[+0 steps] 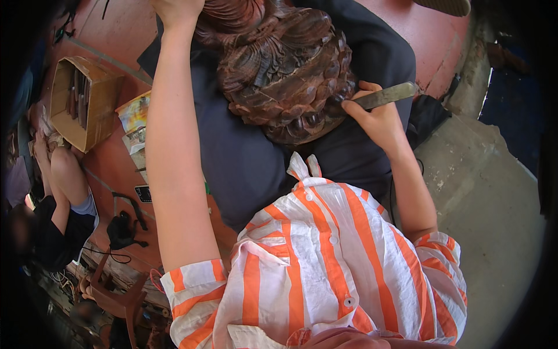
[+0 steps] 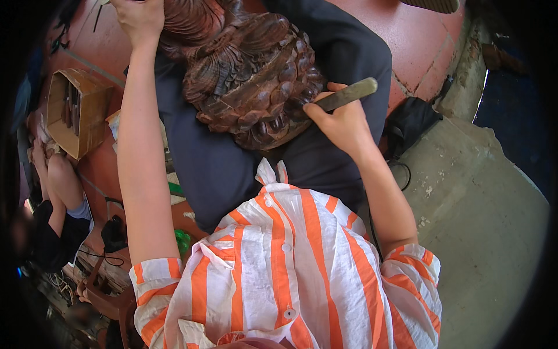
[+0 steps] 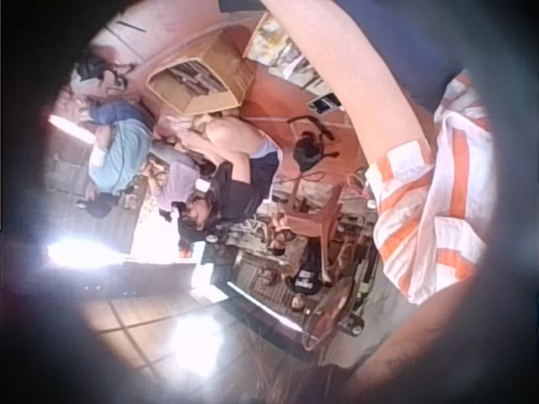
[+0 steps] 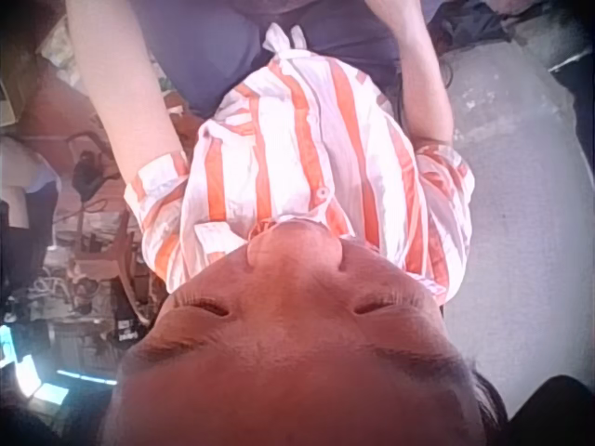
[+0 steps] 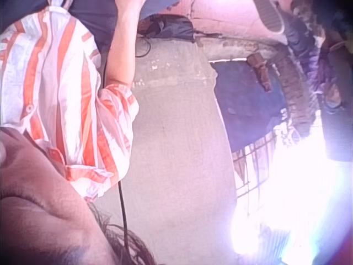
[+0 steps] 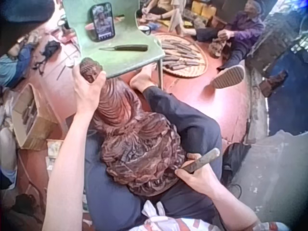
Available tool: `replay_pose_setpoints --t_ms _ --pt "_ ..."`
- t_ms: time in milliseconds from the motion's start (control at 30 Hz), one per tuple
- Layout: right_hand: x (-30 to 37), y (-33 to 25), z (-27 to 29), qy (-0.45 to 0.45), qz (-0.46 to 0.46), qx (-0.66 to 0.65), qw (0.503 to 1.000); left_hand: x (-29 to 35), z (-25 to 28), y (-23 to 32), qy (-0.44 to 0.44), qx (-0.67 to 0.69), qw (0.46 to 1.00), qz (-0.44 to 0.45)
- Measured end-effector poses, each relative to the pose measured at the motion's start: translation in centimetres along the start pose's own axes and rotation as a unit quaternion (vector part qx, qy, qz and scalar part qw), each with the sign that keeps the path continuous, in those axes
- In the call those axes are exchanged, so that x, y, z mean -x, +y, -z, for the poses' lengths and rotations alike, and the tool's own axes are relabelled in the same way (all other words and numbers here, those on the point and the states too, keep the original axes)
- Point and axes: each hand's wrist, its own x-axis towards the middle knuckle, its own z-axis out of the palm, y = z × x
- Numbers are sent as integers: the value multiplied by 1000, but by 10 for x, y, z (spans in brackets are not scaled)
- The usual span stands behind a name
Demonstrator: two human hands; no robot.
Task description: The person carves a wooden sculpture resting on their lap using a small chisel and a mallet. They repeatedly strike the chisel to shape the surface and occasionally wipe away wood shavings with their hand.
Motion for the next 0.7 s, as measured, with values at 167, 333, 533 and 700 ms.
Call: replay_pose_setpoints --t_ms 167,333,533,700 --pt "3 2 -5 18 -1 64 998 0 1 2 -9 10 1000 17" --pt "-4 7 10 -19 -33 -14 999 0 1 0 -6 6 1000 1" --pt "3 1 -2 8 19 67 998 -1 2 2 -7 35 999 11" --pt "-6 13 12 -6 -5 -42 999 -1 1 3 -6 32 999 10"
